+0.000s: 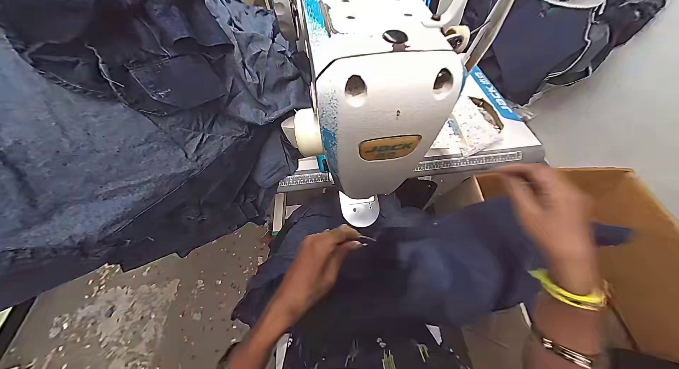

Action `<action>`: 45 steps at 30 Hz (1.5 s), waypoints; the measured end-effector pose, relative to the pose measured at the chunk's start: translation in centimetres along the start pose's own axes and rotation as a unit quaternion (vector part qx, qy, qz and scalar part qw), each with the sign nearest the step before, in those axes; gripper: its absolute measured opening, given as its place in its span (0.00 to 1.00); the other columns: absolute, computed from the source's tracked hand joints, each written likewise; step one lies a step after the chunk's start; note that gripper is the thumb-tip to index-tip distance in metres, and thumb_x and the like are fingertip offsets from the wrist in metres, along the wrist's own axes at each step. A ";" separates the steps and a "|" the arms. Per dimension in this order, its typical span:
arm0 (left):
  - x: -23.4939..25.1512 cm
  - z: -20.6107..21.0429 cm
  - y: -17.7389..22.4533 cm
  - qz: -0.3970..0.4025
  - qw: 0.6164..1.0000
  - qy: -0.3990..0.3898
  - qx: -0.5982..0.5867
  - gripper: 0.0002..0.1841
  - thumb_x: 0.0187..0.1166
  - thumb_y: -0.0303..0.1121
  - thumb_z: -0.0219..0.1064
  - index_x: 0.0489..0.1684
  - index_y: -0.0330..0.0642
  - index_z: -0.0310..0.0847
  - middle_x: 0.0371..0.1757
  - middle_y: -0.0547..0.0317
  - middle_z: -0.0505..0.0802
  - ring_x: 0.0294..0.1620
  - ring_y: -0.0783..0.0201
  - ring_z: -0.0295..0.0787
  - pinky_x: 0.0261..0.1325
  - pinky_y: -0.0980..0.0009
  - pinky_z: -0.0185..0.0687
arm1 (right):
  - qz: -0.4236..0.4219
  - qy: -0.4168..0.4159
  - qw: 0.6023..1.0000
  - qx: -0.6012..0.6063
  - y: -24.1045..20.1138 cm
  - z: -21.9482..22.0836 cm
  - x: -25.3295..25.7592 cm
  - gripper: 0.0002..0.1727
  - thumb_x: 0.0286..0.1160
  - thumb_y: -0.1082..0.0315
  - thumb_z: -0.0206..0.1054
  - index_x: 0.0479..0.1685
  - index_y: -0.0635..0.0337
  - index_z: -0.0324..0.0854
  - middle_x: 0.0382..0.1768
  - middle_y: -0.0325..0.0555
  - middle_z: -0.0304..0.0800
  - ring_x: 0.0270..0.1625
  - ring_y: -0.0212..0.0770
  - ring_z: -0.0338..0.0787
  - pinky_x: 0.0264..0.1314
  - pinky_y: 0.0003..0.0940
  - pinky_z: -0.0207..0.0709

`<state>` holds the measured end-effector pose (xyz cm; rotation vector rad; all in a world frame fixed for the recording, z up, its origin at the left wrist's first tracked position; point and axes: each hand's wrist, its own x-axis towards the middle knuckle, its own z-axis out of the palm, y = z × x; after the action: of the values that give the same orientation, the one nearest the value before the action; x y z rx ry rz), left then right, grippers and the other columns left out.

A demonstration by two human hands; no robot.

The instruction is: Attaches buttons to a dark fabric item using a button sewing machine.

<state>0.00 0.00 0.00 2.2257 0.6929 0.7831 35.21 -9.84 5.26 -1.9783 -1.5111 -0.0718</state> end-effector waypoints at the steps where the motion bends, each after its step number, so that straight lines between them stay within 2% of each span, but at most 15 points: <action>1: 0.2 1.0 0.7 0.003 1.000 -0.004 0.000 0.15 0.88 0.36 0.57 0.46 0.38 0.90 0.38 0.54 0.95 0.38 0.66 0.93 0.46 0.67 0.87 | -0.048 -0.035 0.995 0.086 -2.6 3.3 0.4 0.17 0.85 0.61 0.61 0.53 0.64 0.88 0.44 0.52 0.94 0.43 0.43 0.93 0.47 0.44 0.87; 4: 0.4 1.9 1.3 -0.026 0.999 -0.003 0.024 0.15 0.88 0.42 0.59 0.45 0.45 0.91 0.33 0.61 0.94 0.31 0.66 0.91 0.36 0.64 0.86 | -0.075 -0.143 0.941 0.298 -8.4 10.7 1.6 0.14 0.71 0.58 0.75 0.41 0.60 0.85 0.27 0.30 0.84 0.28 0.18 0.80 0.34 0.19 0.76; 7: -1.2 1.5 0.4 -0.056 0.998 0.016 0.025 0.16 0.88 0.44 0.57 0.45 0.45 0.88 0.29 0.61 0.91 0.27 0.67 0.87 0.33 0.66 0.83 | -0.005 -0.187 0.927 0.326 -10.9 13.1 2.7 0.13 0.61 0.63 0.80 0.34 0.59 0.82 0.25 0.29 0.78 0.30 0.19 0.75 0.39 0.19 0.72; 12: -2.6 0.9 -0.2 -0.099 0.993 0.054 -0.033 0.15 0.86 0.45 0.61 0.40 0.42 0.86 0.22 0.68 0.84 0.21 0.80 0.76 0.28 0.83 0.73 | 0.054 -0.144 0.932 0.327 -11.8 13.9 2.3 0.14 0.54 0.67 0.83 0.30 0.59 0.80 0.24 0.30 0.78 0.29 0.19 0.76 0.37 0.19 0.74; 16: -0.1 0.8 -0.1 -0.070 0.995 0.070 -0.029 0.15 0.85 0.44 0.63 0.40 0.41 0.86 0.23 0.69 0.85 0.22 0.82 0.75 0.29 0.85 0.72 | 0.073 -0.204 0.911 0.352 -11.1 13.0 2.2 0.19 0.56 0.66 0.83 0.35 0.57 0.75 0.24 0.28 0.75 0.27 0.19 0.74 0.34 0.17 0.71; 19: 1.2 0.4 -0.4 -0.112 0.990 0.081 -0.015 0.15 0.83 0.46 0.64 0.41 0.44 0.88 0.24 0.72 0.85 0.22 0.83 0.75 0.29 0.83 0.72 | 0.037 -0.344 0.890 0.298 -9.1 11.0 1.4 0.34 0.60 0.43 0.81 0.53 0.63 0.78 0.34 0.36 0.86 0.36 0.26 0.84 0.45 0.29 0.80; 21: 1.5 -0.1 -0.4 -0.152 0.986 0.058 -0.044 0.15 0.82 0.46 0.65 0.48 0.43 0.84 0.27 0.73 0.86 0.25 0.82 0.77 0.31 0.82 0.74 | 0.013 -0.382 0.881 0.279 -8.7 10.5 0.3 0.27 0.70 0.41 0.73 0.42 0.59 0.82 0.25 0.29 0.79 0.29 0.22 0.76 0.35 0.25 0.71; 23: 1.7 -0.6 -0.5 -0.168 0.981 0.027 -0.090 0.16 0.83 0.41 0.65 0.56 0.38 0.77 0.33 0.71 0.86 0.30 0.81 0.79 0.36 0.81 0.78 | 0.013 -0.336 0.893 0.298 -8.6 10.6 -0.5 0.19 0.82 0.50 0.66 0.30 0.55 0.82 0.19 0.24 0.70 0.22 0.18 0.67 0.28 0.19 0.61; 27: 2.5 -1.2 -1.2 -0.203 0.975 0.059 -0.063 0.19 0.80 0.39 0.64 0.60 0.34 0.73 0.37 0.64 0.87 0.37 0.75 0.82 0.44 0.74 0.80 | 0.065 -0.212 0.936 0.272 -8.8 10.7 -0.2 0.15 0.85 0.59 0.62 0.30 0.55 0.84 0.18 0.23 0.74 0.21 0.15 0.71 0.28 0.16 0.66; 29: 3.0 -1.5 -1.7 -0.201 0.977 0.056 -0.040 0.17 0.81 0.40 0.64 0.58 0.37 0.74 0.37 0.65 0.87 0.37 0.76 0.83 0.45 0.74 0.80 | 0.061 -0.202 0.941 0.263 -8.7 11.0 0.0 0.15 0.85 0.55 0.62 0.33 0.53 0.85 0.21 0.24 0.79 0.23 0.15 0.77 0.29 0.16 0.73; 32: 3.3 -1.3 -1.8 -0.195 0.980 0.031 -0.032 0.17 0.82 0.42 0.64 0.58 0.39 0.74 0.38 0.66 0.88 0.40 0.75 0.84 0.50 0.71 0.81 | 0.000 -0.254 0.939 0.232 -8.4 11.3 -0.3 0.28 0.84 0.41 0.58 0.41 0.60 0.85 0.29 0.40 0.85 0.34 0.34 0.84 0.39 0.41 0.77; 33: 3.4 -1.2 -1.8 -0.197 0.979 0.031 -0.029 0.18 0.82 0.43 0.64 0.58 0.39 0.73 0.38 0.65 0.88 0.40 0.75 0.84 0.50 0.71 0.81 | -0.011 -0.266 0.937 0.228 -8.4 11.5 -0.5 0.31 0.83 0.38 0.57 0.36 0.61 0.83 0.26 0.40 0.81 0.31 0.36 0.81 0.37 0.42 0.74; 37: 4.5 -0.9 -1.5 -0.205 0.977 0.057 0.014 0.23 0.80 0.43 0.66 0.62 0.34 0.72 0.38 0.62 0.87 0.42 0.73 0.84 0.52 0.69 0.80 | -0.011 -0.193 0.943 0.273 -8.6 11.9 -0.4 0.25 0.86 0.52 0.59 0.18 0.54 0.76 0.16 0.25 0.67 0.21 0.18 0.67 0.28 0.20 0.60; 41: 5.3 -1.3 -1.0 -0.223 0.973 0.042 0.049 0.31 0.80 0.44 0.66 0.74 0.27 0.68 0.45 0.50 0.90 0.48 0.61 0.88 0.58 0.58 0.82 | 0.008 -0.196 0.947 0.255 -8.7 11.6 0.1 0.23 0.85 0.52 0.59 0.18 0.53 0.75 0.16 0.25 0.67 0.21 0.19 0.67 0.28 0.23 0.61; 45: 4.8 -1.1 -1.5 -0.221 0.974 0.040 0.037 0.26 0.81 0.44 0.65 0.65 0.29 0.74 0.43 0.53 0.90 0.47 0.66 0.87 0.57 0.63 0.81 | 0.000 -0.202 0.946 0.254 -8.6 11.9 -0.3 0.24 0.85 0.51 0.59 0.20 0.55 0.78 0.17 0.28 0.71 0.23 0.21 0.70 0.29 0.25 0.63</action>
<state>2.13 4.57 1.23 2.0007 1.2209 0.6276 23.65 -2.82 -0.42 -1.6269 -1.5734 0.6961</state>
